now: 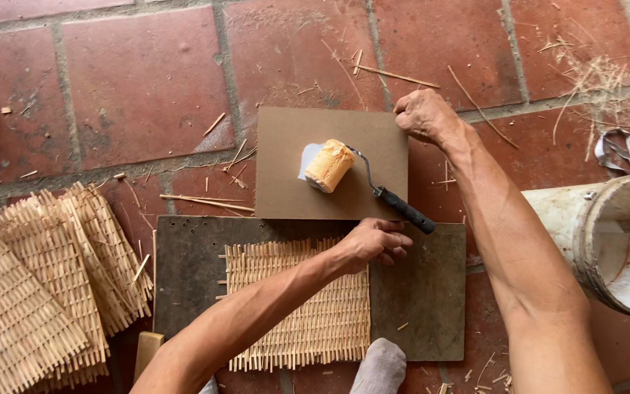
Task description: The person sits on a tiled floor and assembles small bamboo mats by applying glue to cardboard and pressing woven bamboo strips onto it. They use a paint roller to spread glue and a wooden block to press the strips, then stack the finished mats.
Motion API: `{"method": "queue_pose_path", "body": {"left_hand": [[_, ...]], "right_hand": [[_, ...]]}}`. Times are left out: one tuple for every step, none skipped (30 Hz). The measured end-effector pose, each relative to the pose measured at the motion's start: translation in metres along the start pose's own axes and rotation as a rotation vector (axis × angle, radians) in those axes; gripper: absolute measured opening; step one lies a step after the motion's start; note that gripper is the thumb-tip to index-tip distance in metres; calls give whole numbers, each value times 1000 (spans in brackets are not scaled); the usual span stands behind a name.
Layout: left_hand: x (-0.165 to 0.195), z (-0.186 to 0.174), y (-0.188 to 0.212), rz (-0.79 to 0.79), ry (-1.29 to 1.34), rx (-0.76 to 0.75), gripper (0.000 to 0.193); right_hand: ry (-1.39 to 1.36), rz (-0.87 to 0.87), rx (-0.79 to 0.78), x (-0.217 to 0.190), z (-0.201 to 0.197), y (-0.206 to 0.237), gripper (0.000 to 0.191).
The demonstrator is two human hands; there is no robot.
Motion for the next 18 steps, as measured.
{"method": "queue_pose_path", "body": {"left_hand": [[-1,0,-1,-2,11,-2,66],[-1,1,-1,-3,17,-4,66],[1,1,0,-3,22,-4,67],[3,1,2,-14,3,10,65],[6,1,5,-24,-17,22,64],[11,1,9,-29,-39,35,62],[18,-1,18,-19,-213,42,56],[21,-4,32,-16,-380,55,51],[21,-6,52,-21,-541,72,47],[19,-10,74,-11,-585,61,41],[17,-14,99,0,-635,46,35],[15,-22,124,8,-624,108,32],[12,-27,148,10,-608,163,30],[8,-32,169,40,-601,262,26],[5,-36,185,76,-593,366,23],[1,-37,198,86,-627,412,22],[-5,-37,210,96,-666,453,22],[-10,-40,220,115,-711,499,22]], "right_hand": [[10,-20,22,3,2,-2,34],[20,-41,48,6,3,-4,33],[29,-64,75,6,3,-6,32],[44,-122,99,7,4,-7,34],[61,-179,124,9,5,-1,36],[82,-241,152,5,5,3,38],[77,-143,228,4,2,11,43],[69,-47,296,2,8,29,50],[132,-333,560,-6,13,59,38],[-91,-95,415,-1,21,87,42],[-44,-39,437,-5,36,120,28],[-3,-101,425,-12,50,146,32],[37,-154,409,-16,61,165,39],[40,-118,338,-18,73,178,51],[47,-89,269,-21,86,184,64],[54,-1,231,-24,96,184,65],[60,92,198,-27,105,185,66],[67,179,175,-28,110,184,67]]}}
Point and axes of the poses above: each hand's wrist, its own y-axis away from the middle knuckle, its own z-axis out of the palm, x = y × z, the point moved 2 cm from there along -y, towards the middle knuckle, and after that the axes turned 10 degrees about -x, right-handed, at the moved point
